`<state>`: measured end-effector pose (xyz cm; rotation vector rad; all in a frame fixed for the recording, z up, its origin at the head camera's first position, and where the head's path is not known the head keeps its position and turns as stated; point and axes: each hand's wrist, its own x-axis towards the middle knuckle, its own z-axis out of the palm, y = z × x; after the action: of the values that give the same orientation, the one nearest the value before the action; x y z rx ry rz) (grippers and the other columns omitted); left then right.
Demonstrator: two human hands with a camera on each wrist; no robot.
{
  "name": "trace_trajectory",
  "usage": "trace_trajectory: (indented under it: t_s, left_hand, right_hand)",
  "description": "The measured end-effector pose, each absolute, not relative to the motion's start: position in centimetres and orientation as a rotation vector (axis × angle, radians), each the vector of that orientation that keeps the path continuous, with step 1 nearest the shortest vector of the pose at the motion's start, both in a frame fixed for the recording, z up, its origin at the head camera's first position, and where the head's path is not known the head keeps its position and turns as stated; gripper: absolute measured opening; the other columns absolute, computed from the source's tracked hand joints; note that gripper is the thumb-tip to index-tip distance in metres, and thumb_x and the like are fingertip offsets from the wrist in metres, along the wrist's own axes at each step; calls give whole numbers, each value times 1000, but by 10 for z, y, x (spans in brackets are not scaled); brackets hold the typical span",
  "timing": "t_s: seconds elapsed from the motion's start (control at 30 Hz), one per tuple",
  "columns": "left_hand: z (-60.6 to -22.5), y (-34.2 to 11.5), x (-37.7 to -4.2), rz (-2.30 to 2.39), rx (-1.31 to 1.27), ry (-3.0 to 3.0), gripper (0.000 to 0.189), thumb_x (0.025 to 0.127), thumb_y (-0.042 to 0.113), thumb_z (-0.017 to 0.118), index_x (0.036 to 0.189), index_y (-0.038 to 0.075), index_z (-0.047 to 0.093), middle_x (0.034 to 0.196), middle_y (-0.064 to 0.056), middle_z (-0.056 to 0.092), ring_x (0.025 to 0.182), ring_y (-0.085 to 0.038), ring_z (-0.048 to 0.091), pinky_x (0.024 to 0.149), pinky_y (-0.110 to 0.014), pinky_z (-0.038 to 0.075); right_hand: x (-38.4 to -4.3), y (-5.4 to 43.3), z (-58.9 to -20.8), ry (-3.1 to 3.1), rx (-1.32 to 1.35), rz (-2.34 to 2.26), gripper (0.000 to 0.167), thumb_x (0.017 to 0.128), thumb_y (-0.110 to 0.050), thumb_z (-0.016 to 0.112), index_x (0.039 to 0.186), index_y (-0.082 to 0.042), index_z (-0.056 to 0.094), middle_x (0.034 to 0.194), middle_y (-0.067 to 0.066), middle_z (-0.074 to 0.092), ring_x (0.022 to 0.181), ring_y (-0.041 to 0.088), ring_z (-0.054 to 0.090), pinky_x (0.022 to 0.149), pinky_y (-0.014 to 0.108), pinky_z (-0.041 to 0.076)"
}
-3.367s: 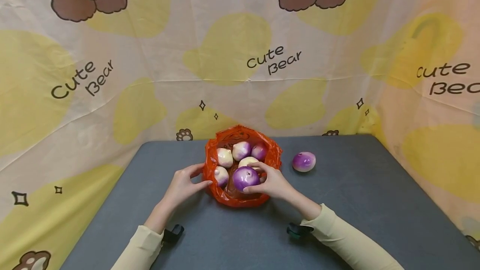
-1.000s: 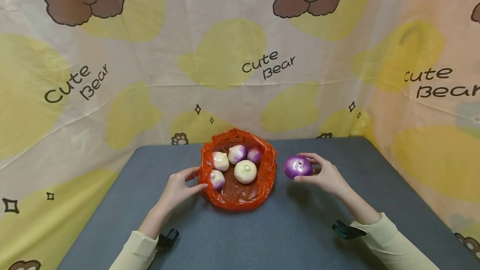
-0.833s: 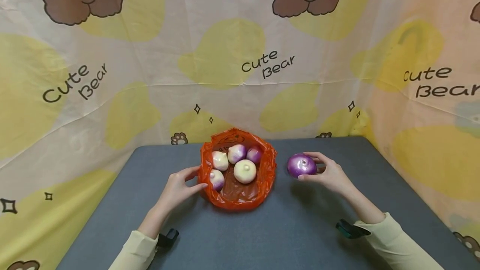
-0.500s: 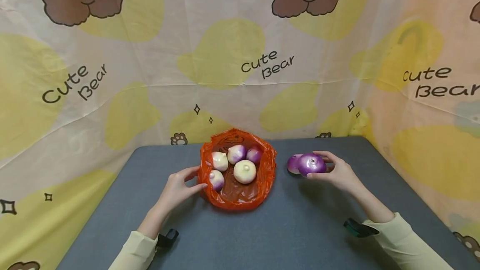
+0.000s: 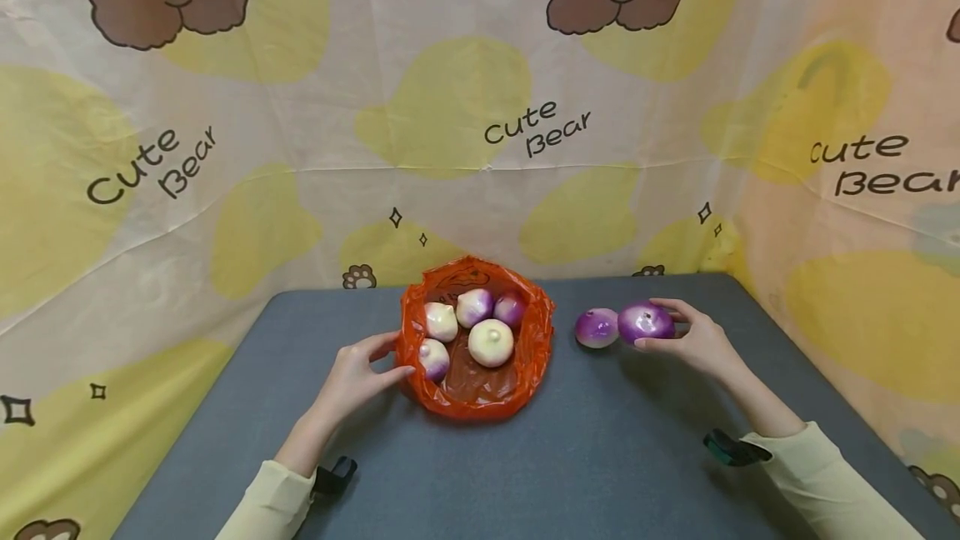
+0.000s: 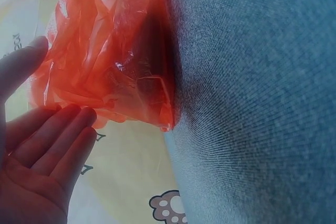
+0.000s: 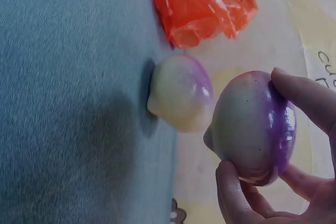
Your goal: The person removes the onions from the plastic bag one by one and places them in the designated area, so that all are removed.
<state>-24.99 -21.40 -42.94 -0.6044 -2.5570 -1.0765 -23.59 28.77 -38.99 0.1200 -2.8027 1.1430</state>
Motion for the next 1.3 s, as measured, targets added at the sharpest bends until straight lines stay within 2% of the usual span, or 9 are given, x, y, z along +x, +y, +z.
trace_trajectory:
  t_s: [0.33, 0.83, 1.3]
  left_hand:
    - [-429, -214, -249, -1063, -611, -2550, 55, 72, 28, 83, 120, 7, 65, 116, -10, 68, 99, -26, 68, 82, -40, 57]
    - [-429, -215, -251, -1046, -624, -2549, 55, 73, 29, 83, 120, 7, 65, 116, -10, 68, 100, -25, 68, 82, -38, 57]
    - [-428, -214, -250, -1070, -638, -2538, 54, 74, 26, 82, 121, 6, 64, 116, -10, 68, 100, -25, 68, 83, -37, 57]
  right_hand:
    - [-243, 300, -392, -2857, 74, 1113, 80, 77, -47, 75, 140, -9, 42, 130, 32, 50, 114, 47, 50, 88, 60, 46]
    - [-257, 311, -401, -2909, 33, 1100, 82, 77, -49, 73, 140, -7, 41, 133, 34, 47, 118, 50, 44, 88, 64, 42]
    - [-273, 311, -418, -2918, 10, 1154, 84, 77, -48, 74, 141, -5, 40, 132, 36, 46, 117, 48, 47, 90, 57, 45]
